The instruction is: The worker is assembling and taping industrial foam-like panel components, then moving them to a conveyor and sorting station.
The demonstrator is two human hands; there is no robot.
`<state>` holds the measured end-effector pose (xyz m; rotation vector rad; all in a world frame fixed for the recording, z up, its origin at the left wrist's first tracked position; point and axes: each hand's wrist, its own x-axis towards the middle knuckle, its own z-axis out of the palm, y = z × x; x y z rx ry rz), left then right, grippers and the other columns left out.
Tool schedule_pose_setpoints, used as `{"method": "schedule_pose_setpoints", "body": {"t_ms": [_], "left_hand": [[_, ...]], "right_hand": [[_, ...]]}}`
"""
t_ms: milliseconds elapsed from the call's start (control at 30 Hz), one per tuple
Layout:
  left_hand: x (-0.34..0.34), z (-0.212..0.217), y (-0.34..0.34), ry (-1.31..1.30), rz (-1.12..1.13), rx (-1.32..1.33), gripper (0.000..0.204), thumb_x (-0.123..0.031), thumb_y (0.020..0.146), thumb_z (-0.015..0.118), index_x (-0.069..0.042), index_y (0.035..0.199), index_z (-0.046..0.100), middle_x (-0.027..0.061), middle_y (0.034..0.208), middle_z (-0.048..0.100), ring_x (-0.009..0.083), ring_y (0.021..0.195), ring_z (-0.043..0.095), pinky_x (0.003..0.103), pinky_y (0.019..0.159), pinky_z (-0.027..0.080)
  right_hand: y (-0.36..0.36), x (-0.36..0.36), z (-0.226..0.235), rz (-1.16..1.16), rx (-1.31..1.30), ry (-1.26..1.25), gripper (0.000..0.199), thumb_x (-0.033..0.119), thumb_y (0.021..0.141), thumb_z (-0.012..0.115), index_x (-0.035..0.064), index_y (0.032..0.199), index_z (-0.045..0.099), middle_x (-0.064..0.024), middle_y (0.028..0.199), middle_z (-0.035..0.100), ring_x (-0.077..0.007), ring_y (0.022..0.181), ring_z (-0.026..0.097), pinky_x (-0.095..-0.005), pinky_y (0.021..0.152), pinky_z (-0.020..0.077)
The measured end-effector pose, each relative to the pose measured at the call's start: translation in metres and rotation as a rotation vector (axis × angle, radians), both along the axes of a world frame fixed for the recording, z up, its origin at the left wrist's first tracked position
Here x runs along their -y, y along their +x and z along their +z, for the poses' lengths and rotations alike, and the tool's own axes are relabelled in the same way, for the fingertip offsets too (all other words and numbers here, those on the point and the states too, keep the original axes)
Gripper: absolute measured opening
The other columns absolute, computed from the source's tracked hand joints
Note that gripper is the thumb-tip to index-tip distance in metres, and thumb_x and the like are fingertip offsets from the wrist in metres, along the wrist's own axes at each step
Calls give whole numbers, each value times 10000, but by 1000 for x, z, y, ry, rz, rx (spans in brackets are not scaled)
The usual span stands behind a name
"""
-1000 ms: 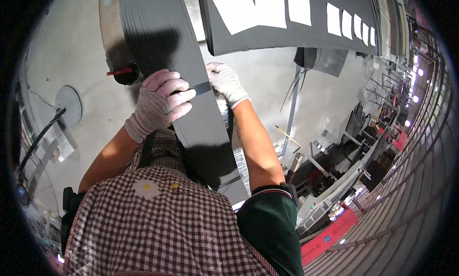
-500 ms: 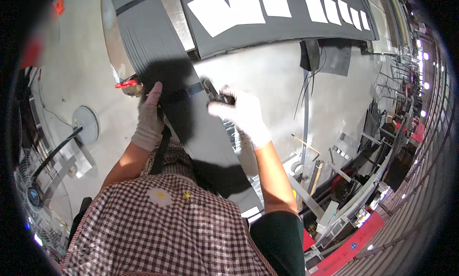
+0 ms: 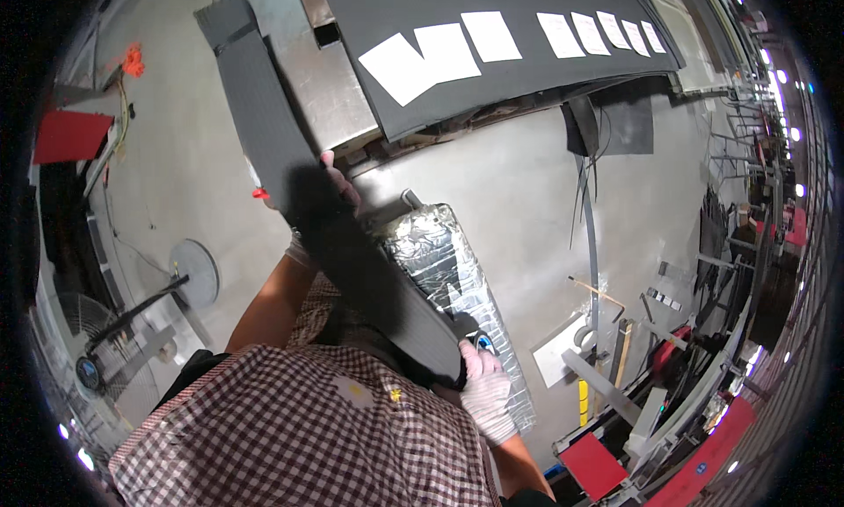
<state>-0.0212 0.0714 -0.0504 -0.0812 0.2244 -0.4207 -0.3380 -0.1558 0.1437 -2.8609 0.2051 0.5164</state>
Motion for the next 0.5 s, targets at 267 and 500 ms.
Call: {"method": "schedule_pose_setpoints", "body": {"t_ms": [267, 500], "left_hand": [[-51, 113, 48, 649, -278, -120, 465, -434, 1080, 365, -62, 1242, 593, 79, 1133, 650, 220, 1089, 615, 339, 997, 492], [-134, 69, 45, 952, -297, 243, 413, -406, 1061, 454, -35, 1186, 583, 40, 980, 606, 169, 879, 596, 331, 791, 519]], "right_hand": [[96, -111, 29, -202, 214, -5, 894, 476, 574, 896, 172, 1340, 553, -128, 1016, 565, -334, 918, 605, -466, 729, 520], [371, -183, 38, -90, 543, 260, 698, 346, 737, 811, 29, 1290, 526, -231, 1169, 606, -371, 1086, 609, -439, 924, 505]]}}
